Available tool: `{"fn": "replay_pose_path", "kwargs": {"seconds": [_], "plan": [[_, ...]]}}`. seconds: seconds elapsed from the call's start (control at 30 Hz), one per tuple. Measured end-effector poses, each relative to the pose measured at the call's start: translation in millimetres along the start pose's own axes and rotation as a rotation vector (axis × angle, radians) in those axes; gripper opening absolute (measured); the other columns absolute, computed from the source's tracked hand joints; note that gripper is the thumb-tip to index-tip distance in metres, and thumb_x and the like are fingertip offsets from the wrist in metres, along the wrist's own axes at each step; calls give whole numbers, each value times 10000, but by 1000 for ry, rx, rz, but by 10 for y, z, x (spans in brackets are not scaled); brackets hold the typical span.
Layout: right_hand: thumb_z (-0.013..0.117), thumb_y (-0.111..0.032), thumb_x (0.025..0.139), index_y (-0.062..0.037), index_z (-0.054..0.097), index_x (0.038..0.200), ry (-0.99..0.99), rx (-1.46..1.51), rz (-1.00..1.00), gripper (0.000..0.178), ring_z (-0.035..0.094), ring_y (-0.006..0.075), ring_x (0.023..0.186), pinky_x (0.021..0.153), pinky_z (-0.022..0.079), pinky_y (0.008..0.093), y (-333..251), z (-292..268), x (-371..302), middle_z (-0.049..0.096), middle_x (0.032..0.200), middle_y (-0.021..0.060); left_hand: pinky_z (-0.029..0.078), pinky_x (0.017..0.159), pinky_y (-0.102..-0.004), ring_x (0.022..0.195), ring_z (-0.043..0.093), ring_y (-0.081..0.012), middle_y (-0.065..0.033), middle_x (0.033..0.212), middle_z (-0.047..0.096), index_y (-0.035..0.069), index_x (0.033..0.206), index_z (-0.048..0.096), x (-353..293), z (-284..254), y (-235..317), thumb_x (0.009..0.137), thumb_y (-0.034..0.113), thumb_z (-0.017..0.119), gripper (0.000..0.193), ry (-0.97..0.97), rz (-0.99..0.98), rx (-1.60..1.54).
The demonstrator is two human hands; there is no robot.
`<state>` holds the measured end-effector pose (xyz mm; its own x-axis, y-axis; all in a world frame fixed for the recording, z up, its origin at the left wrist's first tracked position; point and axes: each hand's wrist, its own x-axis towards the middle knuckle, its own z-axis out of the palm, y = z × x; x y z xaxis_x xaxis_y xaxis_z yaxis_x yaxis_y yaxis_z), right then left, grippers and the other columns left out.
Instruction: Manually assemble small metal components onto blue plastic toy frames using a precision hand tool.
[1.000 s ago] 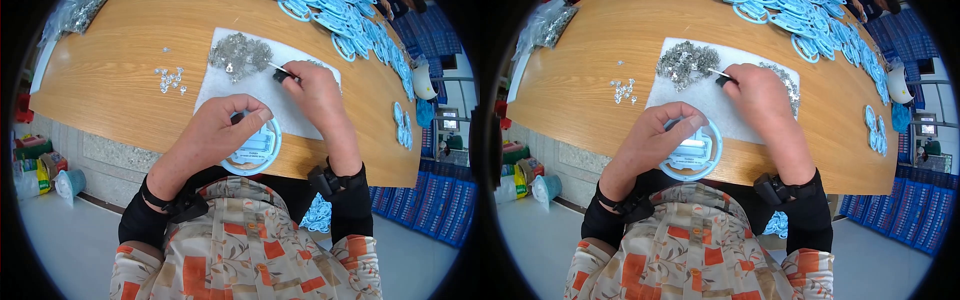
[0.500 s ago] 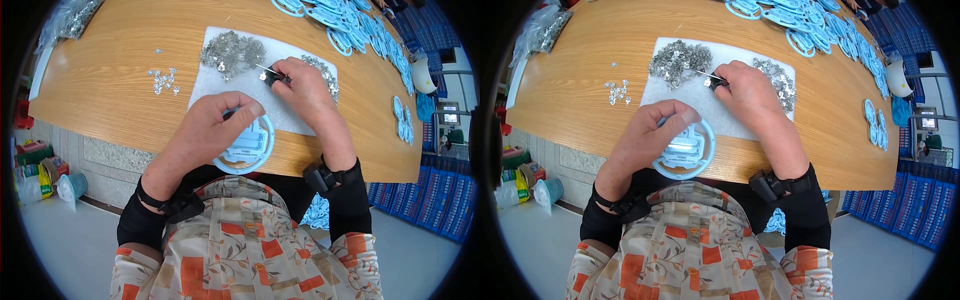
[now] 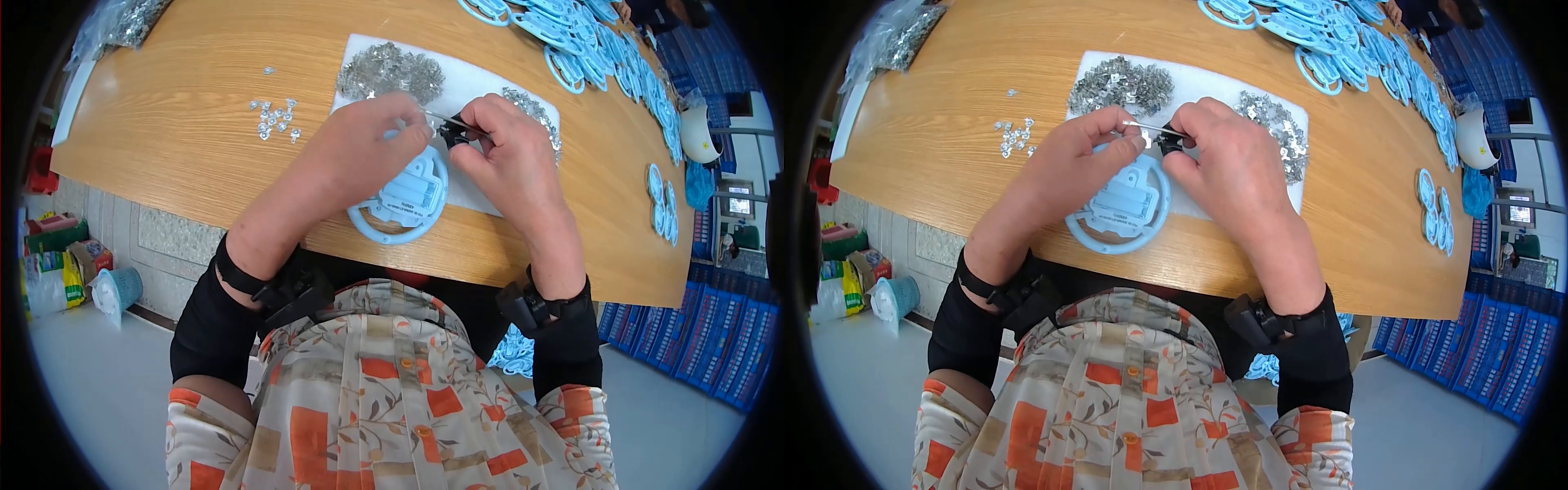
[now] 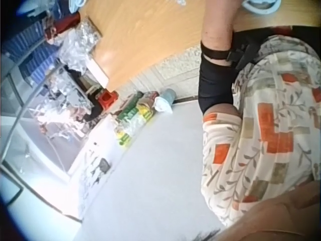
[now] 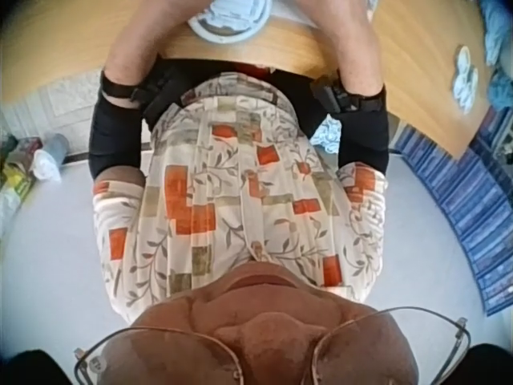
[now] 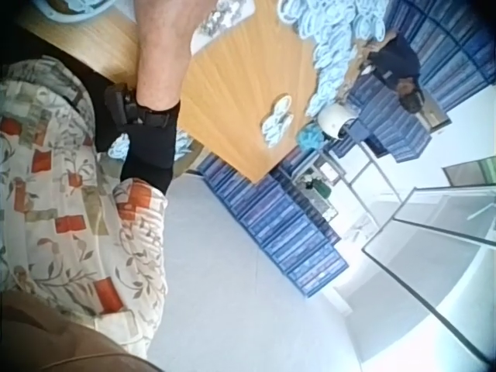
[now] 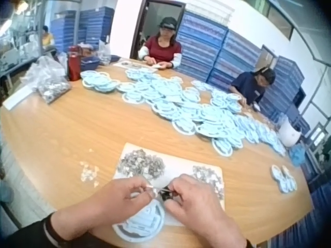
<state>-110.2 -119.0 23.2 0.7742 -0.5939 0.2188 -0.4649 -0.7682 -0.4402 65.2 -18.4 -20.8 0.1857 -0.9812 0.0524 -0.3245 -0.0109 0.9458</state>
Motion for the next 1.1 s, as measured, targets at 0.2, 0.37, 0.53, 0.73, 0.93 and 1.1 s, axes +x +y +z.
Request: {"fn": "replay_pose_path", "kwargs": {"seconds": [0.2,0.37,0.53,0.73,0.93,1.1], "plan": [[706,-61,736,-31,625,900,45,169,126,185,613,248,676,624,502,350,197,73,-77,623,824,77,468,679,-222,773,546,-37,19,845,644,21,1027,650,23,-36,0,990,228,616,213,8,-181,4],[712,-53,736,-31,632,903,40,197,111,187,595,222,641,607,496,325,141,15,-134,620,821,79,474,688,-223,780,549,-40,20,853,647,25,1038,651,-51,1,100,989,224,622,207,-11,-103,4],[705,-45,745,-27,644,921,68,172,20,187,581,186,625,592,484,301,30,-6,-237,606,790,77,464,727,-218,828,541,-39,23,888,639,31,1031,636,-108,111,85,991,212,620,186,-75,-5,-53],[660,-40,789,0,653,932,60,539,200,149,542,71,667,611,447,236,87,-3,-312,599,753,21,445,745,-205,847,510,-26,41,903,613,51,1026,612,-156,97,189,1010,195,592,146,-118,-143,-156],[630,-45,833,-11,661,916,-59,897,373,95,469,0,691,607,385,186,61,-56,-347,583,772,-73,440,758,-202,854,501,-24,48,890,600,54,1016,609,-183,183,231,1011,195,594,142,-108,-32,-178],[629,-54,836,-21,659,899,-65,956,464,77,453,-4,679,597,365,178,33,-79,-408,566,764,-88,442,766,-208,856,499,-25,53,885,586,54,1012,607,-192,246,233,1005,178,604,125,-93,-25,-102]]}}
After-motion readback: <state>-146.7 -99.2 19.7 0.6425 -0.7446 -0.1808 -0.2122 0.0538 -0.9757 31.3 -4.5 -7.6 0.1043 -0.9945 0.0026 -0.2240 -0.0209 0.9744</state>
